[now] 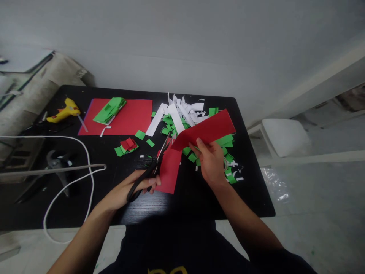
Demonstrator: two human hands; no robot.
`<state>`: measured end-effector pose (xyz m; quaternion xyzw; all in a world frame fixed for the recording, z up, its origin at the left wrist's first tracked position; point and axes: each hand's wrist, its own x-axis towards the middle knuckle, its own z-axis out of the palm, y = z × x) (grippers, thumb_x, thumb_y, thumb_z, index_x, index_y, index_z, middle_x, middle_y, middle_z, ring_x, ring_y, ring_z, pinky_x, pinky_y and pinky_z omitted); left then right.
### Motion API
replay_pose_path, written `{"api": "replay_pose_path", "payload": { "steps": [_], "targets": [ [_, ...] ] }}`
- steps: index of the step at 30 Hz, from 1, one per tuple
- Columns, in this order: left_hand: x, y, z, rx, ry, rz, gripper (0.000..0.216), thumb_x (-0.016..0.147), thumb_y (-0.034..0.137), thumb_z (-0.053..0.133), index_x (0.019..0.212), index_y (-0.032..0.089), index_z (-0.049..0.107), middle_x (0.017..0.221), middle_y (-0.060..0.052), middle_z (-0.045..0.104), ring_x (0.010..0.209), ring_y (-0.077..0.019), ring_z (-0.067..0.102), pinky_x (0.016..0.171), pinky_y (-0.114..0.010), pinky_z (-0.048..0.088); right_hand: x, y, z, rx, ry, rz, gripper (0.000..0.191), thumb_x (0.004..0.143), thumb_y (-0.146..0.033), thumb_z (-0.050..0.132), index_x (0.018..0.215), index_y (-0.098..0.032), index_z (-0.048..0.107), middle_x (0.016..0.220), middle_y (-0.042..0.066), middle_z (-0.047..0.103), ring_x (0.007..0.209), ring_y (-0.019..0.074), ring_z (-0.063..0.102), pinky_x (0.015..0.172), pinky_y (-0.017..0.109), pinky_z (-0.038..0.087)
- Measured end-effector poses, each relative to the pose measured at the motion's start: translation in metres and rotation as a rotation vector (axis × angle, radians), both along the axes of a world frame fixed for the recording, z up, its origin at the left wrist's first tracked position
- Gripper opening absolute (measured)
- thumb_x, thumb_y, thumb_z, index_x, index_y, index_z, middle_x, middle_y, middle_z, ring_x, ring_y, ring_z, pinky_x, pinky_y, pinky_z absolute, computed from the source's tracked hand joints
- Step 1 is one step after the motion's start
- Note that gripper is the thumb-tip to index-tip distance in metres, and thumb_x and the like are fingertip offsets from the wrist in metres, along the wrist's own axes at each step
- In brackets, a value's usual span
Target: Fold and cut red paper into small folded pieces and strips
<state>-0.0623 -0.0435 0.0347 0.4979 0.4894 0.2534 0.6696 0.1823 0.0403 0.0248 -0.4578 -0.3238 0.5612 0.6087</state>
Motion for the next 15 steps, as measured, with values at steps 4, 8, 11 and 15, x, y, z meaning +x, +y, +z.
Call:
{"api": "replay_pose_path", "payload": {
  "steps": [4,8,11,15],
  "targets": [
    [-0.003,-0.001,-0.004,-0.002,-0.020,-0.021,0.037,0.095,0.051,0.062,0.099,0.017,0.075,0.084,-0.004,0.066,0.077,-0.0176,0.059,0.068,-0.028,0.043,0.003,0.003,-0.005,0.068,-0.106,-0.064,0.041,0.082,-0.039,0.083,0.117,-0.022,0.068,0.111,0.006,0.077,0.108,0.0277,0.076,0.101,0.050,0.064],
    [-0.001,0.002,0.000,0.035,-0.006,-0.060,0.035,0.095,0.050,0.063,0.095,0.016,0.073,0.081,-0.003,0.066,0.076,-0.0169,0.057,0.069,-0.028,0.042,0.009,0.002,-0.003,0.121,-0.386,-0.038,0.077,0.091,-0.035,0.073,0.158,-0.030,0.035,0.113,0.008,0.077,0.094,0.0290,0.080,0.082,0.047,0.070],
    [0.003,0.004,0.004,0.058,-0.006,-0.095,0.034,0.093,0.049,0.063,0.093,0.016,0.073,0.080,-0.003,0.064,0.075,-0.0169,0.057,0.069,-0.029,0.041,0.010,-0.004,0.000,0.124,-0.518,0.001,0.082,0.096,-0.031,0.067,0.165,-0.033,0.022,0.109,0.008,0.076,0.079,0.0248,0.080,0.065,0.039,0.070],
    [0.007,0.005,0.004,0.049,-0.007,-0.094,0.033,0.093,0.048,0.063,0.095,0.017,0.072,0.080,-0.003,0.064,0.076,-0.0174,0.057,0.070,-0.029,0.041,0.005,-0.011,0.005,0.184,-0.598,0.123,0.044,0.099,-0.032,0.062,0.143,-0.033,0.058,0.127,0.008,0.072,0.084,0.0216,0.079,0.062,0.033,0.069]
  ]
}}
